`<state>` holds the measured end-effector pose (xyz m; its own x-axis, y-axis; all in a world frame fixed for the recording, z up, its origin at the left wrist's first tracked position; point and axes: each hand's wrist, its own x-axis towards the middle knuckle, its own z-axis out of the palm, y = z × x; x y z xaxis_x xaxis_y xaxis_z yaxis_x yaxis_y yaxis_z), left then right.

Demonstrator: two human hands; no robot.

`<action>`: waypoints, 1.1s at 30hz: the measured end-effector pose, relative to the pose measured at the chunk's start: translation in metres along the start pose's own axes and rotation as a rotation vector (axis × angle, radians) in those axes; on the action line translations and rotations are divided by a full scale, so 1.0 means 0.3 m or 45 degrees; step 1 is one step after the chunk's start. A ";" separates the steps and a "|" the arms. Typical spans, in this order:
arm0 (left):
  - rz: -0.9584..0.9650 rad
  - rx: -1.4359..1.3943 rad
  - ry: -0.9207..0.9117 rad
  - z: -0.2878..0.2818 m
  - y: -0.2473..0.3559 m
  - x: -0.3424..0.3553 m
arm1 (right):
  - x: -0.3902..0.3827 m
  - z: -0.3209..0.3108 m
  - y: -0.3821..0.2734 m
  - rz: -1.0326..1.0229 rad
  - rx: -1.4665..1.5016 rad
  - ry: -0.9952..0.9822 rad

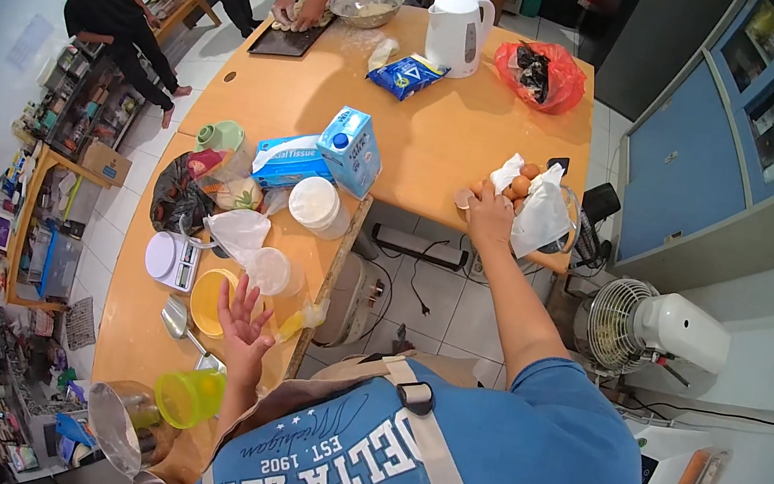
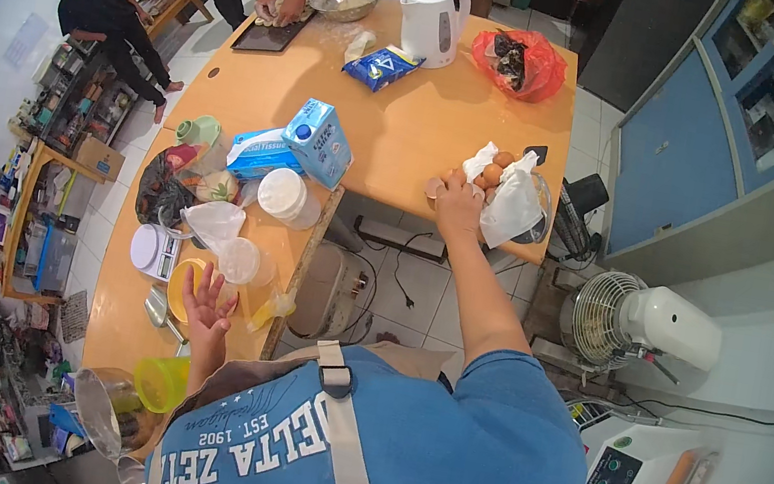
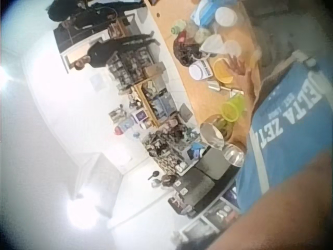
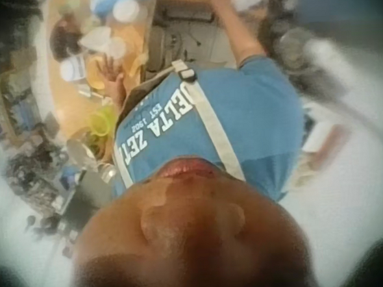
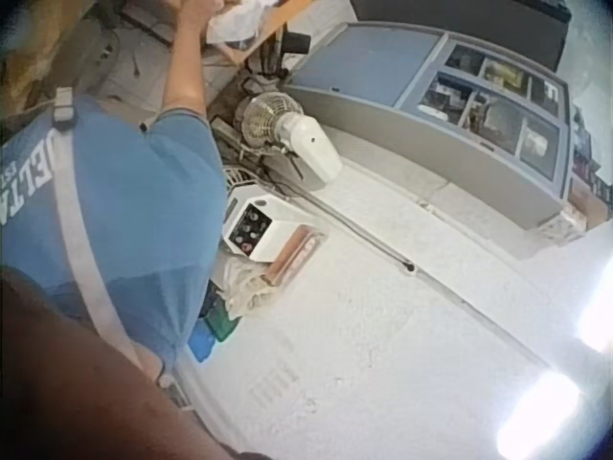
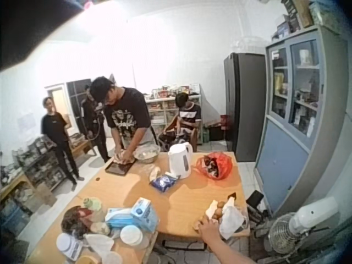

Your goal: The person pours flour from a bowl into a large mixing bowl, cracks and separates egg yolks into a container on a digital scale, and pours milk from a carton into the container.

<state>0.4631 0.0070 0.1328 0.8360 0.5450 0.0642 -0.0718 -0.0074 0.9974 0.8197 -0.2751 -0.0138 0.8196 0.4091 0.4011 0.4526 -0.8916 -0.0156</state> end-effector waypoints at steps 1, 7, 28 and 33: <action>0.001 0.001 0.000 -0.001 0.002 -0.001 | -0.001 -0.001 0.002 0.000 0.002 0.001; -0.011 -0.005 0.035 -0.014 -0.006 -0.019 | 0.000 -0.019 0.013 -0.016 0.029 -0.022; -0.438 -0.584 -0.203 -0.008 -0.043 -0.173 | -0.311 -0.734 -0.673 -0.622 1.713 -0.051; -0.737 -0.871 -0.273 0.047 0.033 -0.237 | -0.485 -0.842 -0.784 -0.919 1.484 -0.091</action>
<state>0.4107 -0.0436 0.1384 0.9198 0.1417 -0.3658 0.1400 0.7526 0.6435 0.5052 -0.1741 0.1627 0.2787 0.7487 0.6015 0.7836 0.1849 -0.5931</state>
